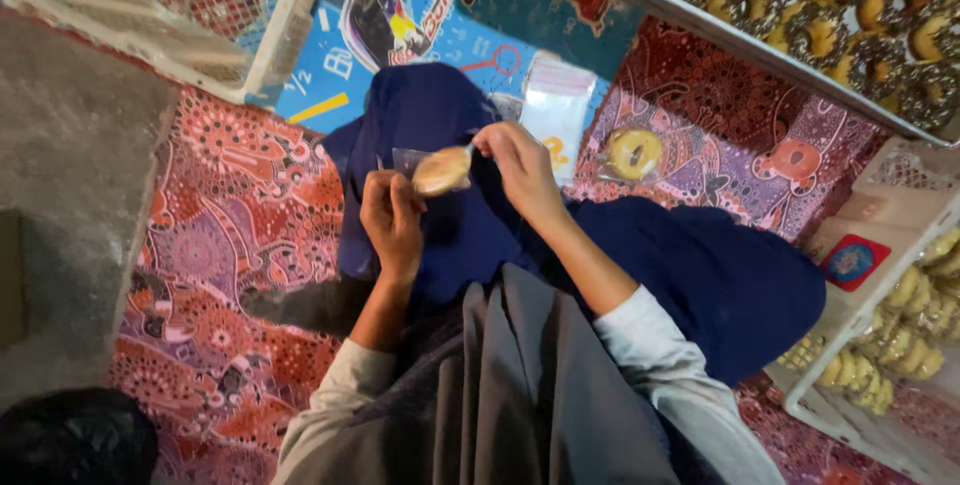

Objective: The person sits on a patterned mat and packages donuts from a metal tray into small clear plastic bags. They place the sealed bags into a white plastic crate.

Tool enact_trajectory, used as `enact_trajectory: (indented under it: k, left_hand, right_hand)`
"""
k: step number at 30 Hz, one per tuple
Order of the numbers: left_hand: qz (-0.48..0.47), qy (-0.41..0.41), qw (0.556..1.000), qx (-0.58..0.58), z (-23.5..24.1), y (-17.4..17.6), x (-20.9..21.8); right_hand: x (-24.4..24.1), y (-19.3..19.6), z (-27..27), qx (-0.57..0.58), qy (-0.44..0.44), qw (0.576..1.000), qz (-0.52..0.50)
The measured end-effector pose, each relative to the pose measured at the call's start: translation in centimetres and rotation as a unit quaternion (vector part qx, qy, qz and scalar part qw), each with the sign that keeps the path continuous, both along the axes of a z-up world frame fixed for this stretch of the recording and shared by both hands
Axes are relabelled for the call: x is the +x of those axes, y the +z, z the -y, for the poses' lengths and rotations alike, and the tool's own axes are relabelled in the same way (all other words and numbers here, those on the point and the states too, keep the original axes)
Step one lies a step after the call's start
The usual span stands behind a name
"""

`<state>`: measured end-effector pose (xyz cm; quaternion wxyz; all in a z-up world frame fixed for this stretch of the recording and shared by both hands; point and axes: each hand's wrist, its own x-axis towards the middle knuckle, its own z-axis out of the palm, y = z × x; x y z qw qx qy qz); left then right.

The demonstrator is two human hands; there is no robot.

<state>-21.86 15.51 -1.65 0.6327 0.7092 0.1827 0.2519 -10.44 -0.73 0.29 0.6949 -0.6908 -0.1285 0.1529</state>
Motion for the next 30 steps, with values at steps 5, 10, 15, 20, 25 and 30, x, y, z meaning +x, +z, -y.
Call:
enact_trajectory:
  k: [5,10,15,20,25,30]
  left_hand:
    - [-0.02,0.001,1.0,0.004,0.3,0.4,0.3]
    - [-0.013,0.01,0.998,0.061,0.5,0.6,0.5]
    - [-0.134,0.007,0.964,0.228,1.2,0.8,-1.3]
    - [-0.128,-0.01,0.958,0.254,1.7,0.1,-2.0]
    - [-0.081,-0.13,0.948,0.278,5.2,-0.5,2.5]
    - [0.012,-0.242,0.933,0.267,11.5,-2.2,8.0]
  right_hand:
    - [0.2,-0.2,1.8,0.09,0.122,0.979,0.135]
    - [-1.3,-2.7,1.4,-0.021,0.086,0.985,0.147]
    - [-2.9,-6.1,2.4,-0.15,0.092,0.98,0.091]
    - [-4.5,-8.5,5.1,-0.255,-0.032,0.961,0.101]
    - [-3.7,-13.3,5.9,-0.252,-0.044,0.951,0.175]
    - [-1.3,-17.3,12.0,-0.149,-0.201,0.96,-0.126]
